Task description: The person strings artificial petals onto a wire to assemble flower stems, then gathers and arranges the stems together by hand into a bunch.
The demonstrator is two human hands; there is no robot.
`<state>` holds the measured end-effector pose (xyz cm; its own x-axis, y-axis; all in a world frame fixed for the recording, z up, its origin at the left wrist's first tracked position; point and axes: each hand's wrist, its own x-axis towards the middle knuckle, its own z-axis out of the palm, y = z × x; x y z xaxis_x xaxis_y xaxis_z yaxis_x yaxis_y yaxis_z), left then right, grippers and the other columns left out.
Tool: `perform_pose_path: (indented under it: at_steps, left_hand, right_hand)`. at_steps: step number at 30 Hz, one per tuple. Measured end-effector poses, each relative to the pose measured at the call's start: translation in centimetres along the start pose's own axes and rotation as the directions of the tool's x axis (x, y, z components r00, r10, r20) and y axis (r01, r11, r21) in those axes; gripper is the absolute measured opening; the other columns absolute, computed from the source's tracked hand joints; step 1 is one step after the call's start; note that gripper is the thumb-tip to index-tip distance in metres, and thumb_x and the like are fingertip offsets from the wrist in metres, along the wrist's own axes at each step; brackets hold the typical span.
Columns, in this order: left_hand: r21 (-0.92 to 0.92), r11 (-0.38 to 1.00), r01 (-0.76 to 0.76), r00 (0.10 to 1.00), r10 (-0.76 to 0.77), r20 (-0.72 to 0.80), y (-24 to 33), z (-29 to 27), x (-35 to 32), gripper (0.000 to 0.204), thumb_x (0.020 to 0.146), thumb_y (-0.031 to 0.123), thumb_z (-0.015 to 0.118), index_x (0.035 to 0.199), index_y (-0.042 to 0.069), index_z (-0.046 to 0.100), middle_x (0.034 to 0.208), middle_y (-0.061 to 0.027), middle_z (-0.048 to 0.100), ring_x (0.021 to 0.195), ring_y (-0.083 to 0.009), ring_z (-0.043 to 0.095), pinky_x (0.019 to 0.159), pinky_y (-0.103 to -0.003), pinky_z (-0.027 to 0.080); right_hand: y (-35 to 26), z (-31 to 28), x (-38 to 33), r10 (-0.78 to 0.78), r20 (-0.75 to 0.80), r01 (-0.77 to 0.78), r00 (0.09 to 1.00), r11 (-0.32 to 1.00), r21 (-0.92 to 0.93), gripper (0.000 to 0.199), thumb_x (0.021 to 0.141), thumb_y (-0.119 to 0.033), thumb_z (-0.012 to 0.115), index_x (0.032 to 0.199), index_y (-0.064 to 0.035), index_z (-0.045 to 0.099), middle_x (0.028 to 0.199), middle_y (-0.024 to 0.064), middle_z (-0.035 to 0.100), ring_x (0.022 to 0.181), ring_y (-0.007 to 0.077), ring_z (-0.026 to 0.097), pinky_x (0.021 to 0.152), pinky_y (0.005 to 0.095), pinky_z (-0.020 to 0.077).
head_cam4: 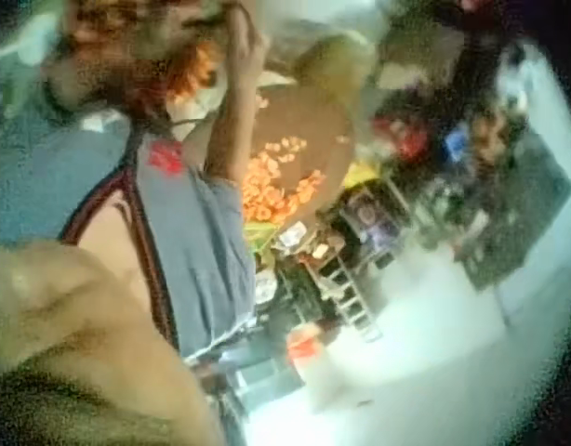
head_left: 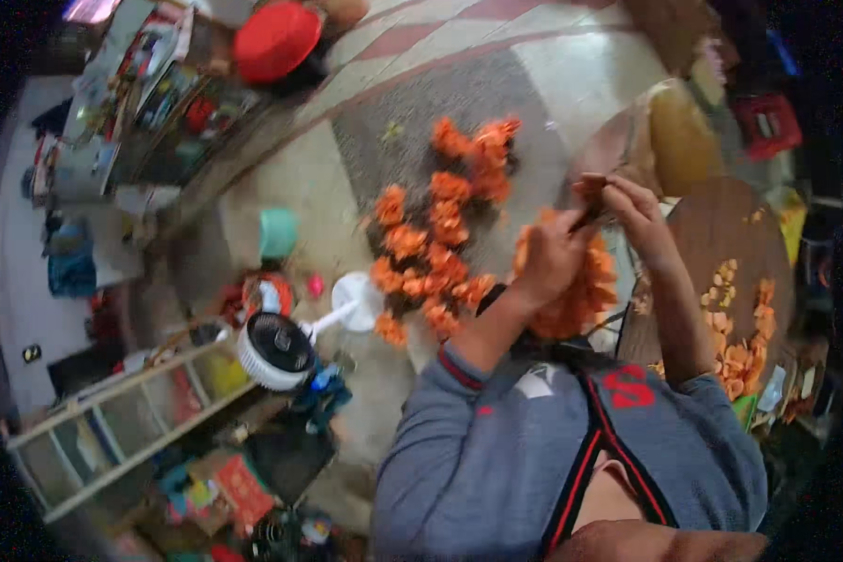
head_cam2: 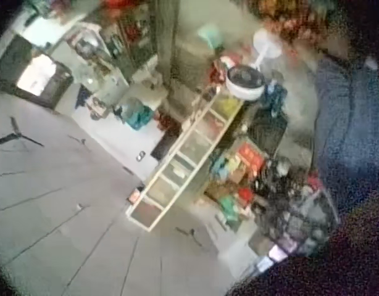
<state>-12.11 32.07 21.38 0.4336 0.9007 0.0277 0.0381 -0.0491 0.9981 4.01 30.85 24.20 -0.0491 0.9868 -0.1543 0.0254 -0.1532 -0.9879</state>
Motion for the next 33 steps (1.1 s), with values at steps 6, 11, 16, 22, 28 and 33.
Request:
perform_pose_path:
  at_steps: [6, 11, 16, 22, 28, 33]
  left_hand:
    - [-0.209, 0.965, 0.161, 0.982, -0.177, -0.064, -2.4, 1.6, -3.2, 0.021, 0.084, 0.005, 0.057, 0.103, -0.003, 0.059, 0.091, -0.0091, 0.065, 0.083, -0.0123, 0.058, 0.074, -0.027, 0.046]
    - [-0.091, 0.975, 0.201, 0.969, -0.211, -0.131, -3.9, 2.0, -5.7, 0.019, 0.084, 0.007, 0.057, 0.101, -0.002, 0.06, 0.087, -0.007, 0.065, 0.08, -0.0107, 0.058, 0.071, -0.026, 0.046]
    - [-0.158, 0.931, 0.33, 0.845, -0.366, -0.389, -4.7, -4.8, -5.5, 0.019, 0.085, 0.015, 0.061, 0.095, 0.0, 0.063, 0.082, -0.0051, 0.064, 0.077, -0.0088, 0.056, 0.065, -0.025, 0.045]
    - [-0.449, 0.893, 0.033, 0.649, -0.36, -0.67, -5.8, -17.7, -5.1, 0.022, 0.09, 0.019, 0.052, 0.1, 0.0, 0.057, 0.092, -0.0101, 0.062, 0.081, -0.0207, 0.061, 0.071, -0.033, 0.051]
    - [-0.807, 0.584, -0.085, 0.61, -0.611, -0.505, -13.3, -25.9, -3.6, 0.039, 0.094, 0.036, 0.038, 0.11, 0.004, 0.055, 0.108, -0.0131, 0.059, 0.1, -0.0309, 0.056, 0.083, -0.046, 0.047]
    - [-0.813, 0.582, -0.013, 0.582, -0.657, -0.48, -18.2, -28.9, 4.2, 0.045, 0.094, 0.041, 0.036, 0.124, 0.009, 0.045, 0.127, -0.0131, 0.048, 0.115, -0.0311, 0.047, 0.098, -0.05, 0.035]
  right_hand:
    - [5.0, 2.6, -2.8, -0.007, 0.002, 0.007, 1.0, 1.0, -0.021, 0.024, 0.094, -0.01, 0.043, 0.11, 0.0029, 0.056, 0.103, 0.0063, 0.06, 0.093, 0.0124, 0.055, 0.084, 0.0257, 0.0438]
    - [9.7, 2.9, -4.1, -0.012, 0.084, 0.008, 0.996, 0.999, 0.047, 0.028, 0.092, -0.012, 0.047, 0.117, 0.0012, 0.053, 0.106, 0.0071, 0.059, 0.093, 0.0119, 0.054, 0.085, 0.0252, 0.0424]
    - [7.4, 1.2, -2.4, -0.003, 0.097, -0.018, 0.995, 0.978, 0.207, 0.055, 0.09, -0.015, 0.052, 0.138, -0.0073, 0.027, 0.129, 0.0119, 0.045, 0.111, 0.0202, 0.049, 0.091, 0.0323, 0.0408]
    - [8.3, -5.9, -1.6, 0.167, -0.039, -0.164, 0.985, 0.983, 0.084, 0.04, 0.088, -0.018, 0.056, 0.123, -0.0018, 0.048, 0.111, 0.009, 0.058, 0.104, 0.016, 0.053, 0.09, 0.0288, 0.0409]
    - [10.9, -8.5, -0.4, 0.324, -0.096, -0.322, 0.941, 0.946, 0.036, 0.038, 0.086, -0.018, 0.057, 0.118, 0.0019, 0.05, 0.103, 0.0093, 0.06, 0.095, 0.0157, 0.055, 0.086, 0.0296, 0.0426]
    - [15.3, -8.9, 2.5, 0.444, -0.087, -0.442, 0.892, 0.896, 0.041, 0.037, 0.085, -0.022, 0.062, 0.115, -0.001, 0.054, 0.102, 0.006, 0.06, 0.092, 0.0133, 0.057, 0.08, 0.0285, 0.0461]
